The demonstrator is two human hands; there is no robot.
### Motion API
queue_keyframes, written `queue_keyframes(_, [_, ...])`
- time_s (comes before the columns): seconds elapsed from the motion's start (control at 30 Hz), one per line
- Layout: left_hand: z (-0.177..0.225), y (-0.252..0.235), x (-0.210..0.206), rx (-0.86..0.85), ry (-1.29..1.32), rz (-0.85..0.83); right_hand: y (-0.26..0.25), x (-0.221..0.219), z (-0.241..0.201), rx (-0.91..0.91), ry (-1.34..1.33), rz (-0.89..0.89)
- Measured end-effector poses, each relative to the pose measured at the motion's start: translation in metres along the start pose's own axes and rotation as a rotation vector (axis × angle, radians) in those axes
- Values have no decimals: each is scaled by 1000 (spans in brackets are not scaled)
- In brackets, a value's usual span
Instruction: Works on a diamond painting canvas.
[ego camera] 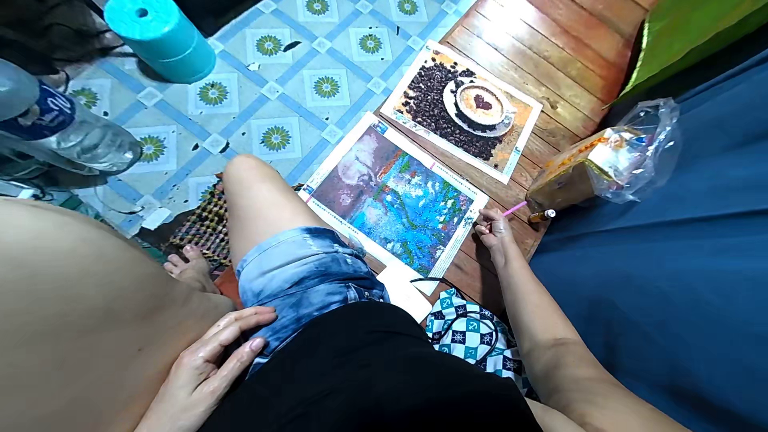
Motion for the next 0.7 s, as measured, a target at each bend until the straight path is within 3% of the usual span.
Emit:
queue_keyframes(0.3, [1, 0, 0, -8, 5, 6, 3, -2, -8, 103, 418, 13])
queue_keyframes(0.57, [-1, 1, 0, 2, 8, 5, -5, 3, 3, 155, 532, 38])
queue_keyframes(0.7, [-1, 1, -1, 2, 6, 8, 28, -17, -20, 128, 537, 77])
Point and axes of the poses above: each hand's wrist, its own y-axis away from the middle knuckle, its own x-axis out of the back of the hand, z = x × y, the point moved 8 cm from there along -y, towards the middle knuckle, and after that the axes turned 6 degrees about x, right-handed, at the moved point
